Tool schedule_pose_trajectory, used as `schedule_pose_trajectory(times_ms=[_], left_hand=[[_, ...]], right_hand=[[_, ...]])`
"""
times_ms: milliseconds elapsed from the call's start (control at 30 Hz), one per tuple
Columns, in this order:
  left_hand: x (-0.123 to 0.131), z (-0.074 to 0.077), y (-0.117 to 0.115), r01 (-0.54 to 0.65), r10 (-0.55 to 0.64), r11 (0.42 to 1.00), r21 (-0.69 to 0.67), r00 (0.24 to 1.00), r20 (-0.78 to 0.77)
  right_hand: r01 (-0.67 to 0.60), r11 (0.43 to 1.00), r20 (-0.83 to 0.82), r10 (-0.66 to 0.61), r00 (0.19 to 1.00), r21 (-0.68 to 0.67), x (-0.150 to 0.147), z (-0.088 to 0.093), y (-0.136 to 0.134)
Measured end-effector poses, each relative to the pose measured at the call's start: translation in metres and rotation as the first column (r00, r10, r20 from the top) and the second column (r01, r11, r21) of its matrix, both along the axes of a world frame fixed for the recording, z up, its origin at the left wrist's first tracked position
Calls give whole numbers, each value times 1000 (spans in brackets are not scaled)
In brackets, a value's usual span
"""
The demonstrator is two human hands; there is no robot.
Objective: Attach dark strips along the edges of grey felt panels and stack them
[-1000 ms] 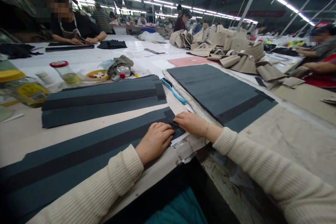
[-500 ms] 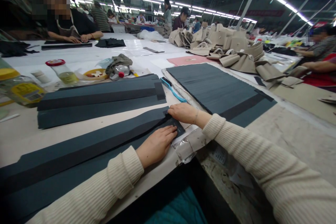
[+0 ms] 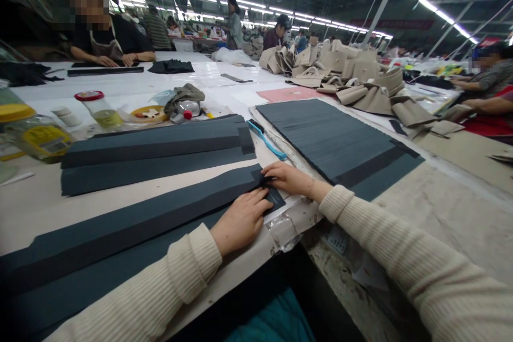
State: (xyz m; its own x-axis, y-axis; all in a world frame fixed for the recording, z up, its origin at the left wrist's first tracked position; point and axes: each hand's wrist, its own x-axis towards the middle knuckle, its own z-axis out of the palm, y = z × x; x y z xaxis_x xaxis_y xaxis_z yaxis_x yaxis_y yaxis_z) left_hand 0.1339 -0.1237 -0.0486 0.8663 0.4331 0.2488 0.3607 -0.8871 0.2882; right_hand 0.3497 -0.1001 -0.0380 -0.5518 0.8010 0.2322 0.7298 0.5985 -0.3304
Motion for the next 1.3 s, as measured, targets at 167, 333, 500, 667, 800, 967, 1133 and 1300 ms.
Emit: schedule_pose_trajectory(times_ms=[167, 333, 500, 667, 800, 967, 1133, 1300], left_hand=[[1, -1, 1, 9, -9, 1000, -4, 1000, -10], [1, -1, 2, 11, -12, 1000, -20, 1000, -18], [1, -3, 2, 8, -8, 1000, -30, 1000, -14], [0, -3, 3, 10, -11, 999, -38, 1000, -13], [0, -3, 3, 11, -11, 999, -38, 1000, -11], [-1, -2, 2, 6, -6, 999, -39, 1000, -9], [-1, -2, 1, 10, -10, 1000, -18, 1000, 4], [-1, -4, 0, 30, -31, 999, 17, 998, 57]], right_hand=[[98, 995, 86, -100, 991, 23, -15, 2, 16], [261, 965, 170, -263, 950, 35, -26, 9, 29], [292, 955, 193, -295, 936, 42, -32, 12, 41], [283, 959, 271, -281, 921, 33, -37, 16, 51], [280, 960, 324, -271, 906, 19, -43, 18, 57], [302, 953, 332, -297, 895, 36, -45, 20, 59], [171, 984, 52, -174, 983, 57, -27, 27, 41], [42, 995, -26, -40, 999, 86, -12, 31, 0]])
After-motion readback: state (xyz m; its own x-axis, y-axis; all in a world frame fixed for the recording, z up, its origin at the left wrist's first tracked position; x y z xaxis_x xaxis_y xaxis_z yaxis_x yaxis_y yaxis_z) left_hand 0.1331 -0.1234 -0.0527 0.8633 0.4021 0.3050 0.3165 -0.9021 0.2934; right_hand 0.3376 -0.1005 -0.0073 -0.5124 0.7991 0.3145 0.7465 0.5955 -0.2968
